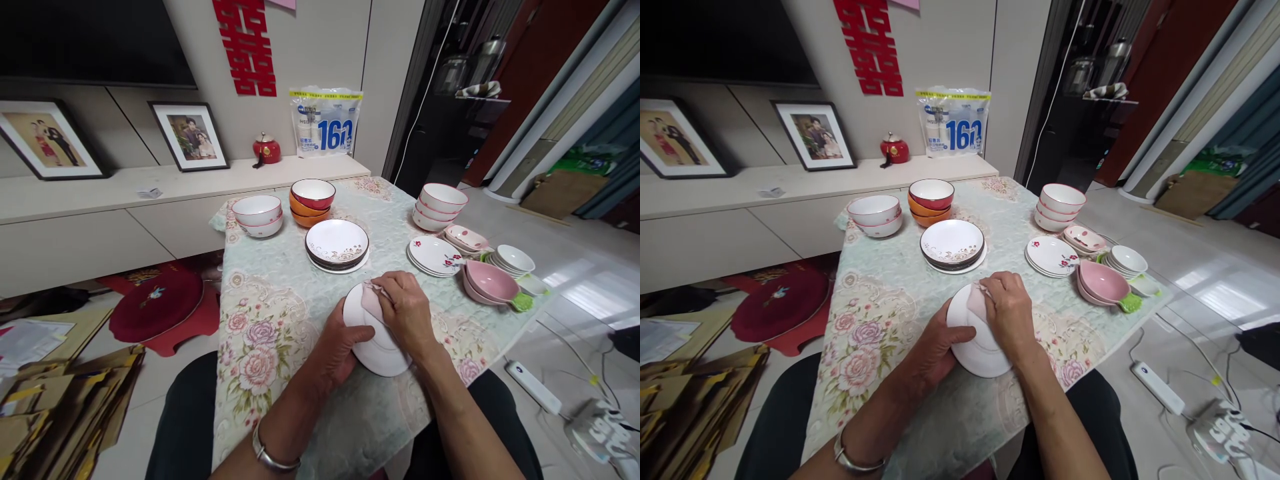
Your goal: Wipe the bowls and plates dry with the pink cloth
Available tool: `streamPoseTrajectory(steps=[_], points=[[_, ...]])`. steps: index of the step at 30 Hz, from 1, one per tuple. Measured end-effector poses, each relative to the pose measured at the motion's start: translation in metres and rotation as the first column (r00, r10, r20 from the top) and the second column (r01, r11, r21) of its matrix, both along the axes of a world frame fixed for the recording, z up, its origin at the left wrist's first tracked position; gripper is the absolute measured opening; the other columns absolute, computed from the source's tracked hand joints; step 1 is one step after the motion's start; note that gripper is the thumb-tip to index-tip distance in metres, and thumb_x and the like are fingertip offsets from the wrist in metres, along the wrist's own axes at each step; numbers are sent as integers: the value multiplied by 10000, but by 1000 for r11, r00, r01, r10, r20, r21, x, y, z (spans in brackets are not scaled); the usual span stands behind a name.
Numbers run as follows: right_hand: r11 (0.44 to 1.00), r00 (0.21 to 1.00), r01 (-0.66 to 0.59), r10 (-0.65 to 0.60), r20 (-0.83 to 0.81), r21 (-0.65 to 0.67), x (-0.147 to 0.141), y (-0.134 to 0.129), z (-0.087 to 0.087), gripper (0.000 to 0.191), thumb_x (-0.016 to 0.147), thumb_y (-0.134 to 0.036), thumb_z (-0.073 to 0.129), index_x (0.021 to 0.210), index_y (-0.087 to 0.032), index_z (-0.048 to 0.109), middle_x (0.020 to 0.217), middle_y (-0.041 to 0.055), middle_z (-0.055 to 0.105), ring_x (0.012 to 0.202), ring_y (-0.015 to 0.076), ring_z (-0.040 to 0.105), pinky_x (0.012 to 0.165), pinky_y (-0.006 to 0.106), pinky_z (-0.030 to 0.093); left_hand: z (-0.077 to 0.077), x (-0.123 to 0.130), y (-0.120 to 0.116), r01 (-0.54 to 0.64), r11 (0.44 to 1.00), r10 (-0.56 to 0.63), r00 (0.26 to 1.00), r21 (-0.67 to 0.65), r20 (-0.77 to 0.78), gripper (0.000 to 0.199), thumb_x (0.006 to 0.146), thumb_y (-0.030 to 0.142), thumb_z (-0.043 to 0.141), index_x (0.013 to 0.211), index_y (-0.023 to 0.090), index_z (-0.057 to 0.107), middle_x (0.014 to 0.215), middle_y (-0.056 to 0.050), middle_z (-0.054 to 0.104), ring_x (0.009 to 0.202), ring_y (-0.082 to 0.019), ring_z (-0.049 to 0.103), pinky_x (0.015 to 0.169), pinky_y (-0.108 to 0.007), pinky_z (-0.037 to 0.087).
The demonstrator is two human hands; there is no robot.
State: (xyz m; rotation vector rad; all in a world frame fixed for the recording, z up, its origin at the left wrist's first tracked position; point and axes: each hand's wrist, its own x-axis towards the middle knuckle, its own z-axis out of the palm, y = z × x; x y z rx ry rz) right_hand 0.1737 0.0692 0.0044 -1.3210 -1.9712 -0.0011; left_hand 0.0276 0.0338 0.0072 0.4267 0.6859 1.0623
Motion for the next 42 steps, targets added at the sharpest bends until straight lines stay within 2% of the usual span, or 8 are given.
streamPoseTrajectory(steps=[7, 12, 16, 23, 27, 30, 35, 42], points=[[904, 912, -405, 410, 8, -140, -14, -12, 16, 197, 966, -207, 536, 1085, -237, 690, 1092, 54, 689, 1023, 229, 580, 910, 415, 442, 4, 0, 0, 9, 1000, -9, 1000, 26, 10, 580, 503, -15, 689, 1049, 169, 623, 886, -36, 693, 823, -189, 633, 744, -287, 462], [939, 959, -279, 264, -101, -201, 7, 2, 8, 179, 948, -286, 590, 1077, -249, 708, 1056, 63, 698, 1003, 230, 607, 885, 393, 472, 1, -1, 0, 16, 1000, -16, 1000, 0, 14, 682, 499, 11, 716, 1157, 171, 628, 951, -68, 724, 897, -247, 653, 777, -334, 485], [917, 966, -225, 165, -199, -331, 25, 12, -3, 192, 929, -335, 604, 1054, -258, 727, 1044, 58, 702, 974, 216, 639, 852, 349, 502, -2, -2, 2, -16, 1000, 16, 1000, -7, -8, 705, 488, 37, 761, 1176, 126, 634, 998, -111, 740, 976, -289, 655, 832, -360, 490], [951, 994, 39, -69, -90, -307, 28, 14, -12, 229, 920, -313, 560, 1042, -209, 723, 1015, 89, 712, 942, 240, 649, 840, 376, 499, -4, 2, 2, -108, 994, 108, 994, 6, 22, 758, 523, 101, 828, 1246, 168, 611, 1096, -103, 735, 1005, -284, 661, 873, -379, 493], [980, 999, 36, -36, 5, -194, 18, 9, -9, 231, 924, -238, 529, 1059, -200, 712, 1013, 107, 688, 946, 251, 621, 831, 383, 502, -2, 3, 0, -87, 996, 87, 996, -1, 24, 775, 500, 46, 784, 1241, 189, 612, 1071, -83, 738, 974, -277, 662, 862, -384, 494], [987, 993, -116, 116, -8, -110, 4, 0, 0, 255, 928, -195, 522, 1119, -205, 691, 1101, 112, 663, 1040, 251, 592, 901, 395, 493, -1, 2, -1, -48, 999, 48, 999, -1, 14, 705, 505, 20, 742, 1182, 180, 627, 1001, -66, 737, 884, -236, 659, 817, -356, 493], [923, 924, -379, 381, 21, -68, -12, -8, 11, 256, 938, -169, 513, 1115, -225, 689, 1168, 85, 664, 1109, 235, 577, 952, 412, 468, -1, 3, -2, -22, 999, 22, 1000, 41, 11, 560, 498, -29, 676, 1018, 175, 638, 819, -11, 692, 774, -173, 627, 713, -277, 458], [988, 997, -54, 44, -71, -146, 15, 8, -2, 206, 946, -268, 553, 1032, -218, 733, 1047, 92, 688, 962, 234, 640, 843, 379, 516, 0, 2, -2, 30, 999, -31, 999, 44, 24, 716, 498, 7, 685, 1195, 167, 631, 982, -82, 732, 927, -273, 652, 786, -356, 486]])
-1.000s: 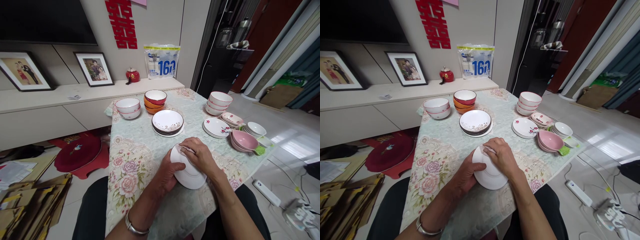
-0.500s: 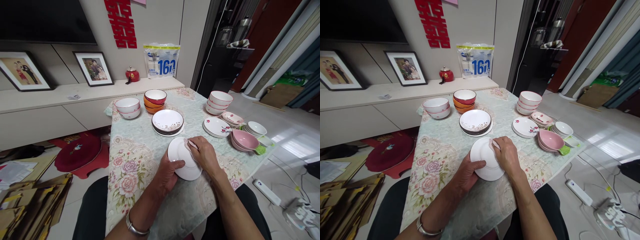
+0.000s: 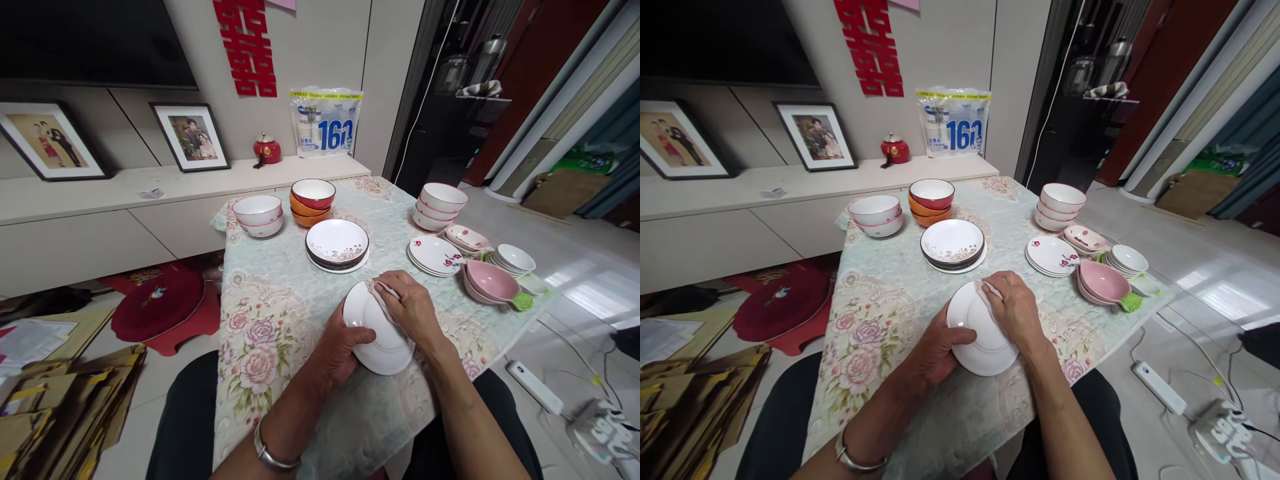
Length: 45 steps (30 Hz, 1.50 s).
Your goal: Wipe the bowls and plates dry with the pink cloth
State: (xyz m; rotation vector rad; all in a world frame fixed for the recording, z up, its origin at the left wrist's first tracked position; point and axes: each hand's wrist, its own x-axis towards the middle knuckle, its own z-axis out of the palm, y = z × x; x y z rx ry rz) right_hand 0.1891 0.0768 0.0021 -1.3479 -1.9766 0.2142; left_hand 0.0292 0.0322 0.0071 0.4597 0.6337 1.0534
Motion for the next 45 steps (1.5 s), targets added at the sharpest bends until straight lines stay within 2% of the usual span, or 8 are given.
streamPoseTrajectory(steps=[3, 9, 17, 23, 28, 35, 41, 45], points=[[999, 999, -23, 22, 23, 26, -4, -5, 2, 220, 943, -253, 541, 1056, -212, 726, 1067, 102, 682, 982, 239, 630, 856, 388, 517, 0, -1, 0, 7, 1000, -7, 1000, 1, 0, 697, 512, 5, 674, 1186, 175, 634, 995, -77, 731, 934, -266, 650, 792, -351, 481], [940, 939, -340, 337, 70, 33, -23, -16, 16, 226, 938, -222, 543, 1086, -260, 710, 1184, 80, 668, 1124, 236, 588, 965, 425, 477, 1, 0, 0, 9, 1000, -8, 1000, 18, -24, 498, 497, -5, 672, 965, 164, 657, 821, -21, 689, 789, -189, 624, 718, -287, 443], [957, 977, -189, 160, -140, -222, 7, 2, 3, 231, 928, -361, 598, 1094, -268, 731, 1080, 60, 710, 1018, 218, 652, 908, 363, 513, -2, -3, 2, -11, 999, 11, 1000, -44, -2, 672, 489, 18, 721, 1145, 143, 649, 995, -102, 738, 967, -296, 656, 827, -376, 488], [979, 991, 68, -88, -96, -191, 13, 6, -9, 266, 917, -362, 584, 1100, -236, 729, 1079, 85, 718, 995, 250, 656, 888, 405, 506, -3, 0, 3, -123, 991, 123, 992, -58, -4, 716, 517, 92, 808, 1208, 148, 627, 1079, -114, 734, 997, -297, 657, 872, -395, 489], [998, 998, 26, -23, 56, -54, -4, -2, -3, 257, 927, -274, 553, 1114, -214, 719, 1075, 114, 696, 1006, 267, 617, 874, 423, 502, -2, 0, 2, -116, 992, 116, 993, -51, -6, 710, 518, 49, 769, 1203, 175, 630, 1065, -85, 733, 964, -262, 658, 873, -376, 489], [947, 942, -318, 312, 122, 41, -25, -14, 12, 252, 945, -207, 535, 1122, -260, 707, 1249, 78, 647, 1185, 248, 561, 1007, 450, 435, 1, 2, 0, -59, 998, 59, 997, 2, -51, 474, 511, 4, 696, 958, 156, 654, 817, -24, 694, 761, -180, 629, 692, -274, 456], [998, 1000, -1, 1, 1, -68, 1, 0, 0, 229, 942, -268, 561, 1089, -234, 733, 1120, 94, 683, 1020, 241, 647, 892, 402, 512, 1, -1, 0, -28, 1000, 28, 1000, 1, -12, 685, 512, 14, 682, 1179, 157, 627, 966, -77, 726, 908, -251, 650, 787, -344, 488], [997, 996, -72, 75, 57, -40, -5, -5, 2, 254, 938, -252, 555, 1132, -232, 719, 1181, 104, 670, 1086, 257, 619, 933, 423, 497, -2, -2, 1, -27, 999, 26, 999, -26, -20, 684, 509, 17, 692, 1174, 163, 628, 972, -72, 723, 900, -244, 645, 796, -344, 484]])
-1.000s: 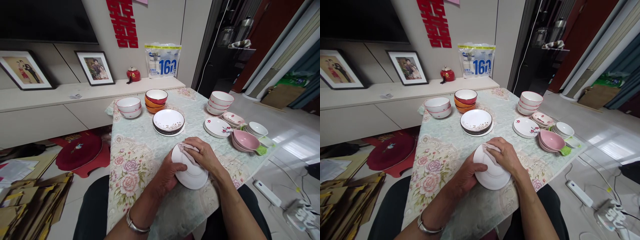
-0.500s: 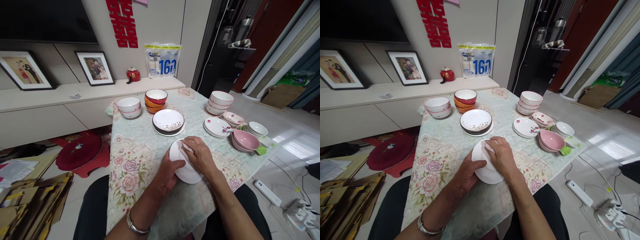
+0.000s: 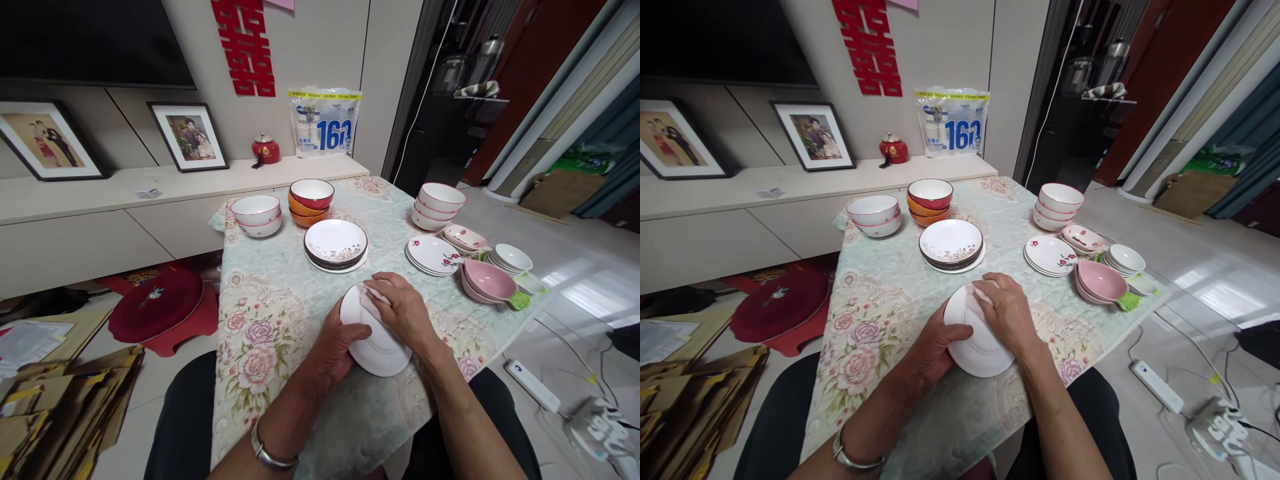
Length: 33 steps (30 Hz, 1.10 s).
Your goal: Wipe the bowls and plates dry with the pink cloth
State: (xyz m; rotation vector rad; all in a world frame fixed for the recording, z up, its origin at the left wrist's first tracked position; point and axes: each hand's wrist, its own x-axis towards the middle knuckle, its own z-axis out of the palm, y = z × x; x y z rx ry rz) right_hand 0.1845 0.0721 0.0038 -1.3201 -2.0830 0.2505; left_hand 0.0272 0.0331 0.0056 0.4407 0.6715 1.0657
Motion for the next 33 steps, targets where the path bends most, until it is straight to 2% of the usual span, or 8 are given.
streamPoseTrajectory(steps=[3, 6, 12, 20, 24, 27, 30, 33], points=[[980, 980, -199, 198, 31, 11, -8, -5, 6, 275, 945, -242, 541, 1167, -243, 703, 1263, 97, 641, 1180, 256, 572, 1005, 440, 457, -1, 0, 0, 7, 1000, -7, 1000, 2, -23, 611, 519, 21, 694, 1110, 167, 642, 891, -44, 711, 821, -209, 638, 742, -310, 471], [972, 974, -225, 224, -25, -66, -4, -3, 10, 294, 944, -289, 562, 1207, -251, 688, 1288, 95, 627, 1199, 250, 568, 1023, 426, 452, 1, -1, -1, 15, 1000, -15, 1000, 24, -15, 609, 525, 14, 686, 1115, 158, 642, 901, -51, 716, 833, -213, 646, 745, -308, 472], [950, 972, -134, 70, -224, -284, 14, 5, 4, 305, 898, -397, 639, 1173, -289, 712, 1141, 47, 699, 1067, 223, 638, 955, 358, 489, 0, -3, 2, 19, 1000, -19, 1000, 5, 9, 692, 526, 36, 739, 1202, 131, 624, 987, -110, 742, 957, -295, 668, 836, -379, 484], [953, 951, 164, -221, -216, -254, 20, 11, -11, 335, 915, -434, 580, 1171, -265, 714, 1143, 66, 716, 1076, 256, 635, 960, 404, 472, -5, 1, 6, -95, 995, 94, 994, 14, 57, 693, 539, 87, 827, 1198, 133, 615, 1115, -123, 724, 1074, -307, 640, 914, -400, 488], [975, 984, 177, -177, 14, -135, 10, 6, -6, 338, 943, -328, 513, 1225, -267, 688, 1195, 104, 684, 1109, 281, 608, 958, 441, 465, -6, 2, 4, -78, 997, 76, 993, 24, 87, 733, 542, 80, 838, 1226, 163, 588, 1132, -108, 714, 1050, -285, 645, 886, -379, 498], [998, 990, 57, -53, 134, -24, -4, -3, 1, 347, 936, -293, 530, 1253, -283, 671, 1324, 112, 613, 1224, 300, 539, 1015, 493, 416, -8, 2, 4, -55, 998, 50, 993, 39, 109, 691, 572, 67, 818, 1214, 184, 591, 1086, -79, 714, 973, -235, 655, 841, -333, 496], [992, 979, -128, 126, 160, 2, -14, -8, 7, 337, 945, -233, 505, 1222, -303, 684, 1398, 79, 566, 1322, 285, 467, 1069, 511, 372, -10, 2, 4, -51, 998, 46, 994, 47, 102, 615, 572, 28, 790, 1140, 189, 618, 1013, -51, 714, 904, -192, 649, 800, -291, 483], [993, 986, -122, 121, 112, 1, -8, -4, 6, 317, 952, -260, 509, 1206, -297, 695, 1382, 78, 581, 1324, 283, 473, 1080, 516, 377, -8, 2, 3, -15, 998, 8, 994, 67, 110, 633, 580, 25, 781, 1168, 190, 611, 1030, -57, 711, 921, -203, 649, 808, -301, 483]])
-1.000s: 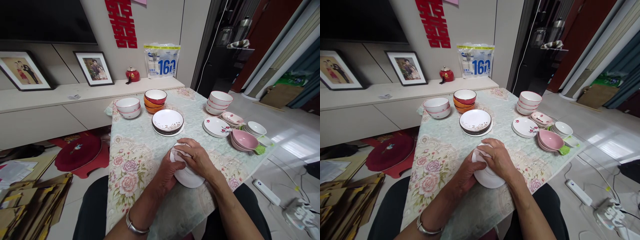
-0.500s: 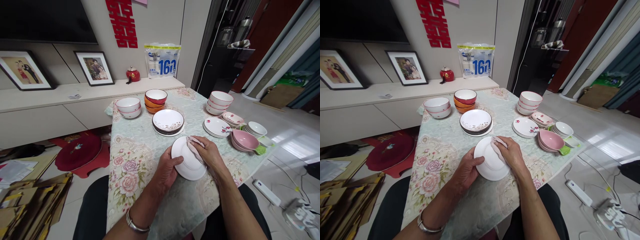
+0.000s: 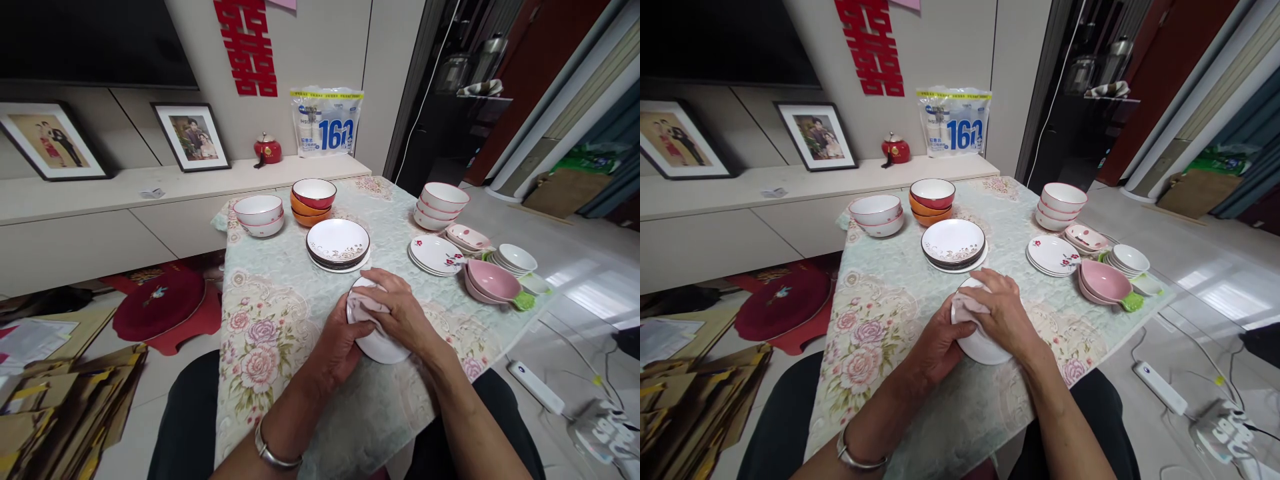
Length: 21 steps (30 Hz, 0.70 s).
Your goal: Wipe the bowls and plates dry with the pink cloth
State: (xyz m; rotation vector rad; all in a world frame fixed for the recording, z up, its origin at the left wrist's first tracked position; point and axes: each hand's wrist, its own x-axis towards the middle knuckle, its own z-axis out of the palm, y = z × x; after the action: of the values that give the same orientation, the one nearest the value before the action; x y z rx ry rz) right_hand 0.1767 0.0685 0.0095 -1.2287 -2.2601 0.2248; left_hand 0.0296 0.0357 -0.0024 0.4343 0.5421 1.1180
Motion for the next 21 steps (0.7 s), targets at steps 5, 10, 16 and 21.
streamPoseTrajectory(steps=[5, 10, 16, 21], points=[[959, 951, 281, -284, -119, -45, 20, 12, -10, 327, 947, -297, 497, 1181, -237, 719, 1268, 118, 645, 1172, 282, 599, 1003, 473, 476, 5, 1, -1, 19, 1000, -19, 1000, -12, -7, 745, 566, 58, 812, 1260, 174, 565, 1099, -100, 706, 991, -267, 646, 817, -349, 494], [993, 991, 119, -117, -63, 16, 8, 2, -3, 311, 940, -309, 535, 1193, -246, 706, 1304, 121, 624, 1218, 290, 563, 1007, 482, 465, 3, 1, -1, 16, 1000, -16, 1000, -20, -5, 689, 569, 44, 798, 1209, 190, 590, 1039, -62, 709, 913, -215, 646, 791, -311, 480], [999, 999, -11, 9, -41, -44, 8, 1, 3, 332, 946, -310, 544, 1253, -278, 665, 1390, 87, 571, 1305, 276, 494, 1074, 483, 404, 3, -1, 0, 45, 999, -45, 999, -1, 1, 659, 579, 34, 790, 1190, 196, 607, 1049, -62, 711, 936, -210, 649, 820, -309, 475], [969, 979, 68, -111, -170, -237, 24, 12, -5, 319, 942, -387, 552, 1201, -268, 698, 1190, 72, 685, 1106, 232, 625, 980, 386, 489, 7, -1, 0, 24, 999, -25, 999, -35, -34, 738, 533, 91, 848, 1229, 150, 609, 1119, -124, 715, 1049, -297, 644, 917, -398, 474]])
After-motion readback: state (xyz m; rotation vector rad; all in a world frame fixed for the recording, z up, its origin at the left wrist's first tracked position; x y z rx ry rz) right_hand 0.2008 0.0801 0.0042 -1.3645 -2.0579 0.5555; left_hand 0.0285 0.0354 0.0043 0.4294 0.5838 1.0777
